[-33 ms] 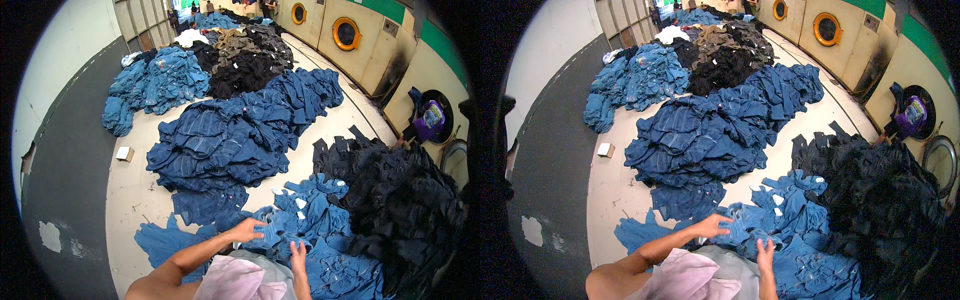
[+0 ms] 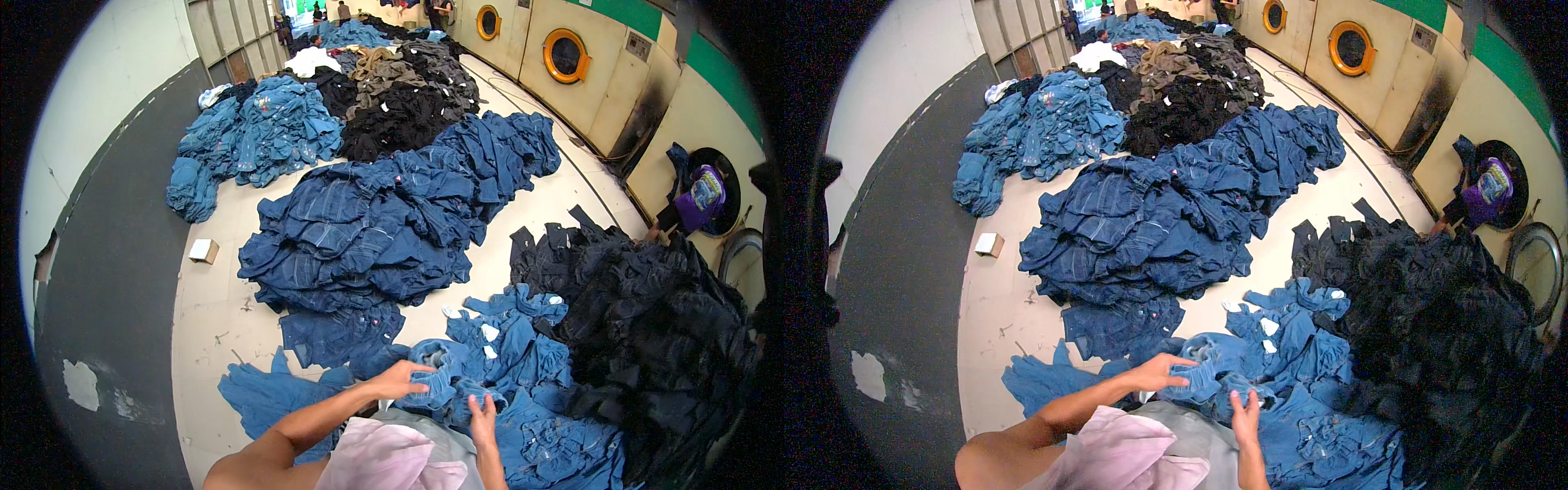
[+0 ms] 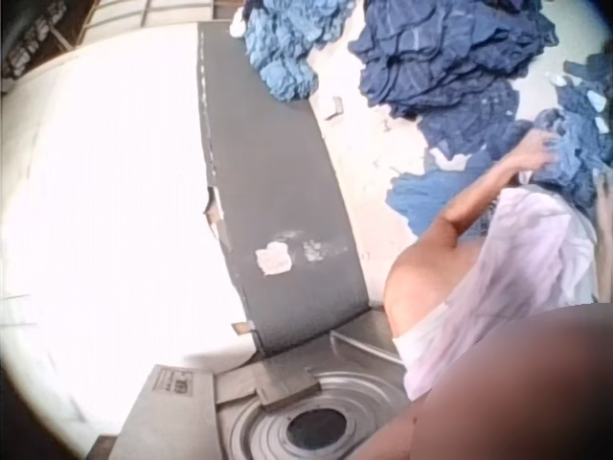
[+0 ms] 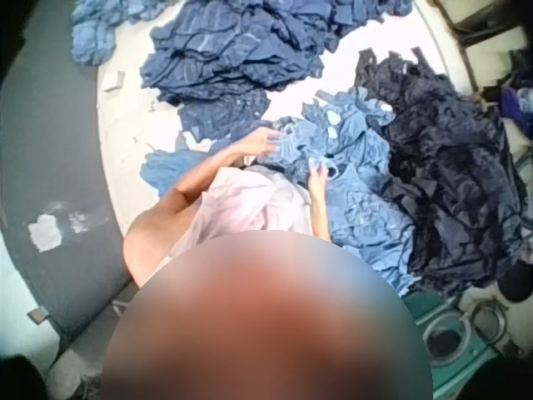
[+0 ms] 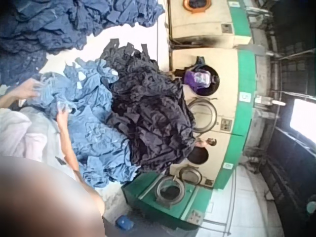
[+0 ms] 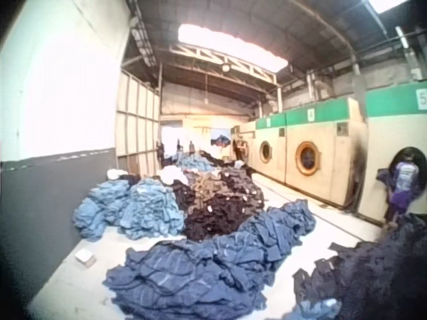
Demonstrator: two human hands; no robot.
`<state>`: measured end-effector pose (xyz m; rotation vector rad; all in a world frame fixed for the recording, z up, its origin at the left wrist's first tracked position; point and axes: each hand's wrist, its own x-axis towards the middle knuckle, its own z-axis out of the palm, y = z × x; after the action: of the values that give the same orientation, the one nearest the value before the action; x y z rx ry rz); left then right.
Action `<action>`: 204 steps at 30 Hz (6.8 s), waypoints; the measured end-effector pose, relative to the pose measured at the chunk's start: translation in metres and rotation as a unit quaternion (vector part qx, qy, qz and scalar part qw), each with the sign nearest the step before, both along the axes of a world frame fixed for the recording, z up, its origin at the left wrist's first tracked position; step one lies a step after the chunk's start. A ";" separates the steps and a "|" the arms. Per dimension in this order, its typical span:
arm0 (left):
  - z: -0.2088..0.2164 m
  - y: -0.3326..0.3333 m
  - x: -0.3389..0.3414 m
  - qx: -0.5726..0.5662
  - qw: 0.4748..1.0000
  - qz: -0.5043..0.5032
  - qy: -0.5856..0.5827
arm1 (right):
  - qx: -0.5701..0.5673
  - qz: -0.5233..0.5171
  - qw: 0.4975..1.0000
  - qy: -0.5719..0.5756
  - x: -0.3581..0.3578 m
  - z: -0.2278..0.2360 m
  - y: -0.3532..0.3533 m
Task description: The person sorts through large piles of denim garments on the floor, picking up individual items and moving them between piles. The person repeatedly lifts, shakes, and places jeans and shirts into different color-coded stacks.
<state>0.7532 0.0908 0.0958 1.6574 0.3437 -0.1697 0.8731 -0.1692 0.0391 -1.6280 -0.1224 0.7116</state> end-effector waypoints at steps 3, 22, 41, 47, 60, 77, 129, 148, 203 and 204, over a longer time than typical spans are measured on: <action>-0.012 -0.020 -0.019 -0.180 0.980 0.071 0.056 | 0.012 0.069 0.998 -0.004 0.008 0.001 0.004; -0.067 -0.126 -0.127 -0.060 0.954 0.255 0.146 | -0.078 0.539 0.776 -0.317 -0.006 0.037 0.043; -0.124 -0.173 -0.337 -0.023 0.953 0.291 0.076 | -0.008 0.717 0.631 -0.294 -0.277 0.053 0.008; -0.106 -0.182 -0.346 0.079 0.918 0.389 0.023 | -0.104 0.416 0.871 -0.240 -0.240 -0.020 -0.017; -0.078 -0.184 -0.367 0.062 0.922 0.381 0.003 | -0.068 0.325 0.905 0.266 -0.229 -0.029 0.016; -0.068 -0.071 -0.722 0.451 0.396 0.761 0.246 | -0.001 0.606 0.749 0.269 -0.478 0.014 0.222; -0.320 0.092 -0.108 0.207 0.902 -0.083 0.369 | -0.429 0.041 0.890 0.145 -0.097 -0.289 -0.143; -0.390 -0.036 -0.177 0.133 0.860 0.061 0.488 | -0.440 0.320 0.838 0.049 0.118 -0.579 0.068; -0.084 0.006 0.212 0.209 0.887 -0.241 0.335 | -0.019 -0.277 0.956 0.099 0.033 -0.060 -0.157; -0.063 -0.001 0.216 0.074 0.889 -0.136 0.431 | -0.052 -0.310 0.947 0.068 0.031 -0.042 -0.198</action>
<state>0.9697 0.0900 0.0326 1.6961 0.8025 -1.1356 0.9043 -0.3669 -0.0025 -1.5876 0.5181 0.3394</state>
